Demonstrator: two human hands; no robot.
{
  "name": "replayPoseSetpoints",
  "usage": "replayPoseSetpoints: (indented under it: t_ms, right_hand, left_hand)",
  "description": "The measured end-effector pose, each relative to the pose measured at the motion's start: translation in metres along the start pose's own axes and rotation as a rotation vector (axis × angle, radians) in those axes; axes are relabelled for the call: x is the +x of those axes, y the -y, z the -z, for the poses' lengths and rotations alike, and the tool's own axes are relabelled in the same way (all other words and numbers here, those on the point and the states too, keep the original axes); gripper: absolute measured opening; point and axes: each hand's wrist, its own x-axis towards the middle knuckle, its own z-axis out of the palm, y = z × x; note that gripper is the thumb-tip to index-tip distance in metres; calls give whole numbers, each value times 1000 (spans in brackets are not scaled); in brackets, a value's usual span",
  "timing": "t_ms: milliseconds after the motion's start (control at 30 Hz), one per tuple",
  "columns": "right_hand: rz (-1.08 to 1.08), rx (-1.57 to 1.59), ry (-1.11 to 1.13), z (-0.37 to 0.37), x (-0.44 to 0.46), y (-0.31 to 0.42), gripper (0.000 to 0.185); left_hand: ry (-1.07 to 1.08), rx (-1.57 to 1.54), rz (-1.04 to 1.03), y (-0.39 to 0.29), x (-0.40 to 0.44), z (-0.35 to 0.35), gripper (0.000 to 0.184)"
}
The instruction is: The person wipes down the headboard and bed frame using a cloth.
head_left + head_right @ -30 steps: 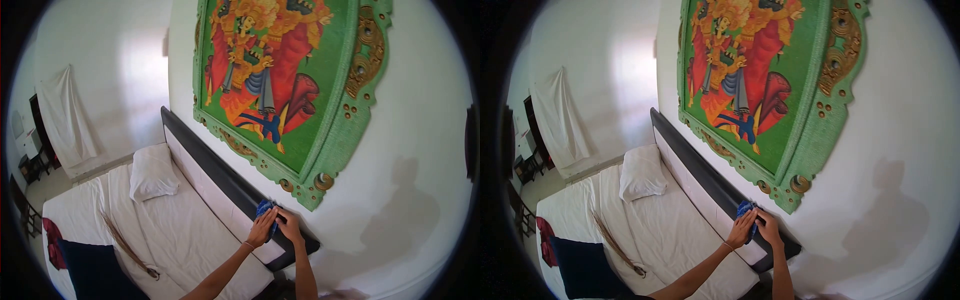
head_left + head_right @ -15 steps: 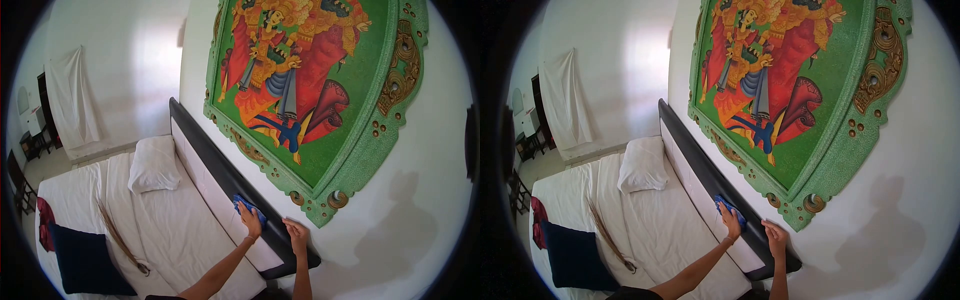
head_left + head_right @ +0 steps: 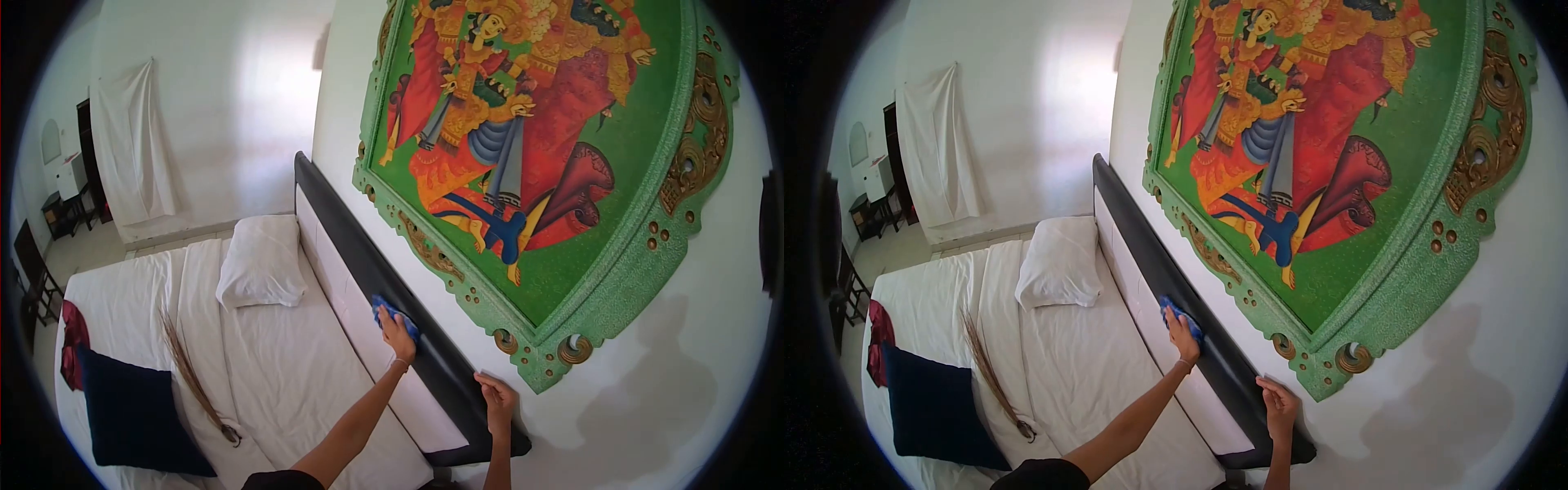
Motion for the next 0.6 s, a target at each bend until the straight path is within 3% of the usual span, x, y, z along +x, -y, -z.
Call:
replayPoseSetpoints:
  t_ms: [67, 133, 267, 367, 433, 600]
  right_hand:
    - [-2, 3, -12, -1, 1, 1, 26]
    - [-18, -12, 11, 1, 1, 0, 20]
    - [-21, -22, 20, 1, 1, -1, 19]
    - [-24, -33, 22, 1, 2, -1, 19]
    - [-34, -27, 18, 0, 2, -1, 19]
    - [-36, -30, 17, -2, 3, 3, 19]
  left_hand:
    - [-70, -118, 402, 22, 1, -8, 61]
    - [-96, -130, 451, 31, -15, -10, 61]
    - [-93, -164, 417, 24, -36, -13, 60]
    - [-87, -107, 275, -8, -28, -6, 61]
    - [-47, -60, 56, -31, -7, 4, 62]
    - [-17, 80, -15, -14, 63, 1, 64]
